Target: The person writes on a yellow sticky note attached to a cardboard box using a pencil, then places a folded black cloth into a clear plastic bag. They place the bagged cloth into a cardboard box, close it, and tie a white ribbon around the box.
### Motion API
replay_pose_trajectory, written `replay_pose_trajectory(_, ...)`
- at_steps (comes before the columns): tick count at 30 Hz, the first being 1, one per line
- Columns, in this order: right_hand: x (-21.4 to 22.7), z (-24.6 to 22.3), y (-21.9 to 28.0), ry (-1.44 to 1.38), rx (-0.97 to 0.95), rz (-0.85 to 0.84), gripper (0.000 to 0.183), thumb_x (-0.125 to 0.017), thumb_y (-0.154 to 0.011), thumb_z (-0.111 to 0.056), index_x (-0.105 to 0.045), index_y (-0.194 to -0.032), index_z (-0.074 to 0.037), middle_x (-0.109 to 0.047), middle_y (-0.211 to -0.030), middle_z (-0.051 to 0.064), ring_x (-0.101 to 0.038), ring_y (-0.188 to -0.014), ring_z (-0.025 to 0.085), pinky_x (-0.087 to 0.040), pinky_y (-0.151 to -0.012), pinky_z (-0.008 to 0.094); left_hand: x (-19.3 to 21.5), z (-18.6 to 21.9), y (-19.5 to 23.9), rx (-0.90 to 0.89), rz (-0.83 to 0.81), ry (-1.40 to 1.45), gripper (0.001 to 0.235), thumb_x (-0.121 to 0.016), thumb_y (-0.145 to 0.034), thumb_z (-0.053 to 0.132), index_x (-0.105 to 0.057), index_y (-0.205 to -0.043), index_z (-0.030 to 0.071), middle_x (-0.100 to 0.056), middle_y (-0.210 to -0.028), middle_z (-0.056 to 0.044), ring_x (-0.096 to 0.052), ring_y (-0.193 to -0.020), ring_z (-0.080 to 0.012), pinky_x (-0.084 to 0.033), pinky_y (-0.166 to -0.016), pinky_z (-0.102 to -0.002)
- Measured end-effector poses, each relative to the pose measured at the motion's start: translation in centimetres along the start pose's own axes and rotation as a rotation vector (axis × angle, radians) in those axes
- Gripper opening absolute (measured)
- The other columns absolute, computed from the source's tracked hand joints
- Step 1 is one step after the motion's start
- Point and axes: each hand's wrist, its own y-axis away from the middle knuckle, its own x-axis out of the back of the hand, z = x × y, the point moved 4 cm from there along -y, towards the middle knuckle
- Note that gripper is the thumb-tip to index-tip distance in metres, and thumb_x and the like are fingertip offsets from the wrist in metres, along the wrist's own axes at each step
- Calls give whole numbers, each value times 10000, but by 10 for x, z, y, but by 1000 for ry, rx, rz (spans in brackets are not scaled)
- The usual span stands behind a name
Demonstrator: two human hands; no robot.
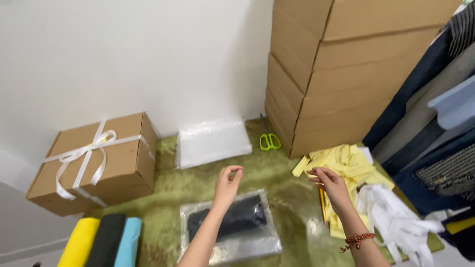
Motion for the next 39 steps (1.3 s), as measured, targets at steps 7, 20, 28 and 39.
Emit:
replay_pose_trajectory(7, 41, -204, -64, 23, 491, -10, 352, -607, -1098, -122, -665, -1438, -54, -723, -1346, 169, -689, -1163, 251, -546, -914, 326, -103, 205, -42, -343, -163, -59, 194, -659, -1061, 304, -761, -1212, 238, -668, -1306, 16, -721, -1138, -209, -575, -1004, -385)
replay_pose_trajectory(20, 54, -425, -158, 799, 1166, 82, 681, -641, -1095, -245, -376, -1665, 18, -298, -1730, 259, -243, -1580, 485, -217, -1296, 588, -165, 361, -44, -611, -146, -39, 206, -634, -1060, 243, -744, -1227, 192, -672, -1440, -79, -717, -1192, -290, -537, -1068, -479)
replay_pose_trajectory(28, 48, -446, -193, 878, 1150, 117, 718, -514, -1152, -336, -143, -1749, -189, 20, -1805, 3, 3, -1674, 299, -122, -1266, 725, -176, 391, -65, -557, -123, -150, 227, -613, -992, 286, -745, -1172, 241, -650, -1465, 21, -711, -1070, -133, -521, -983, -303)
replay_pose_trajectory(39, 52, -497, -188, 1103, 1127, 467, 1159, -797, -832, 19, -168, -1765, -256, -9, -1790, 35, -48, -1620, 395, -274, -1258, 681, -186, 439, -77, -608, -90, -170, 264, -626, -985, 311, -732, -1225, 278, -652, -1421, 9, -736, -1106, -149, -534, -974, -301)
